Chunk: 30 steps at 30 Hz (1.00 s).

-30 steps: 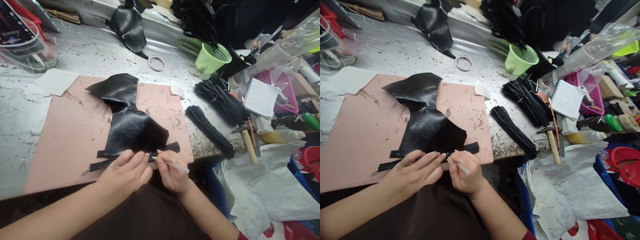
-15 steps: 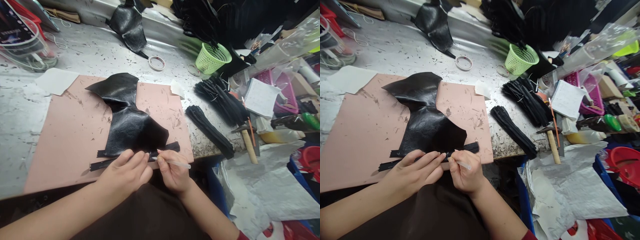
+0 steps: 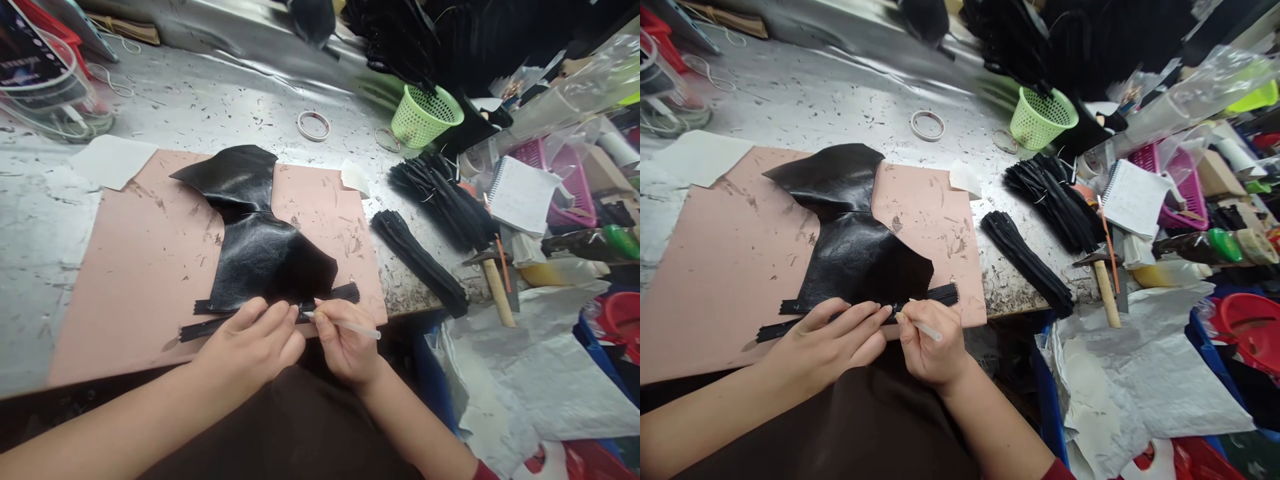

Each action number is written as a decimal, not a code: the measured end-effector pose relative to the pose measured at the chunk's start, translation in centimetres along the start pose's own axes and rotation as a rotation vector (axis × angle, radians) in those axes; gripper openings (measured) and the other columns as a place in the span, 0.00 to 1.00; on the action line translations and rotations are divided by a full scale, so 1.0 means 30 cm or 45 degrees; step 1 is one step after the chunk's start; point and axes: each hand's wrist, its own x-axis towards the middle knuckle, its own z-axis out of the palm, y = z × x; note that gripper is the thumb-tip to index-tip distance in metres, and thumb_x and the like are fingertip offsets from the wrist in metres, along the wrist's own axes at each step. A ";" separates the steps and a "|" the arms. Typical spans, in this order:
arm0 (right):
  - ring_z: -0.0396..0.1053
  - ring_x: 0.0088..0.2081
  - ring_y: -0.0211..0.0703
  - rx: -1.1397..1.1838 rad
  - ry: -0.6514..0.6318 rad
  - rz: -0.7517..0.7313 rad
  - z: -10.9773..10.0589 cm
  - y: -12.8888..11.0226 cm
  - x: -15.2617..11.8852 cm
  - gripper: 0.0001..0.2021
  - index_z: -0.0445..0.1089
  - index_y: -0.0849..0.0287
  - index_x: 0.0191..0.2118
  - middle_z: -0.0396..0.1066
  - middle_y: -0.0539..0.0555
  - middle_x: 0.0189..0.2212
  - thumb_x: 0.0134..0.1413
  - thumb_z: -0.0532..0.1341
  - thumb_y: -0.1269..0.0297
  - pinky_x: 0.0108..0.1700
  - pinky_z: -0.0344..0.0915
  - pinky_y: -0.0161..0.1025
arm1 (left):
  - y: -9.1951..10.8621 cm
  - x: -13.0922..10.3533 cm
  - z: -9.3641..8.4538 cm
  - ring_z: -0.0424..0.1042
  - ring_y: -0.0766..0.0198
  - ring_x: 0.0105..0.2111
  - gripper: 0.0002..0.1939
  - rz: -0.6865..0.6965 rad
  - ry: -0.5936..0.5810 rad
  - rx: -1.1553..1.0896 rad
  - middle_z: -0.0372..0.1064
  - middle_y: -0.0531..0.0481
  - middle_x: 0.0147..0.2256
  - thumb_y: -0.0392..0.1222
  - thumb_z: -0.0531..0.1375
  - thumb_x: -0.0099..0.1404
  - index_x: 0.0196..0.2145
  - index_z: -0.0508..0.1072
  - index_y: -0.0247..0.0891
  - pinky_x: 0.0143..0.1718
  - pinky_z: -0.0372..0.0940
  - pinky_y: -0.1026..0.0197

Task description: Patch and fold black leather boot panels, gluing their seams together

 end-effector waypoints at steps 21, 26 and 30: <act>0.64 0.36 0.46 -0.334 -0.374 -0.407 0.049 -0.048 0.179 0.15 0.66 0.61 0.38 0.68 0.58 0.38 0.49 0.59 0.55 0.34 0.62 0.41 | -0.213 -0.192 -0.110 0.67 0.61 0.42 0.14 -0.722 -0.183 -0.748 0.69 0.48 0.42 0.47 0.47 0.66 0.44 0.65 0.41 0.43 0.60 0.60; 0.65 0.31 0.41 -0.073 -0.057 -0.633 0.183 -0.145 0.163 0.04 0.65 0.60 0.28 0.68 0.54 0.32 0.50 0.55 0.74 0.31 0.62 0.38 | -0.193 -0.199 -0.119 0.65 0.54 0.41 0.29 -0.633 -0.340 -0.789 0.68 0.42 0.41 0.60 0.39 0.63 0.45 0.66 0.36 0.44 0.59 0.53; 0.67 0.37 0.39 0.436 0.394 0.206 -0.002 -0.094 0.144 0.05 0.63 0.55 0.29 0.66 0.50 0.34 0.48 0.56 0.73 0.37 0.65 0.39 | -0.170 -0.215 -0.133 0.62 0.50 0.45 0.35 -0.565 -0.365 -0.770 0.67 0.37 0.42 0.62 0.37 0.62 0.50 0.64 0.31 0.48 0.55 0.50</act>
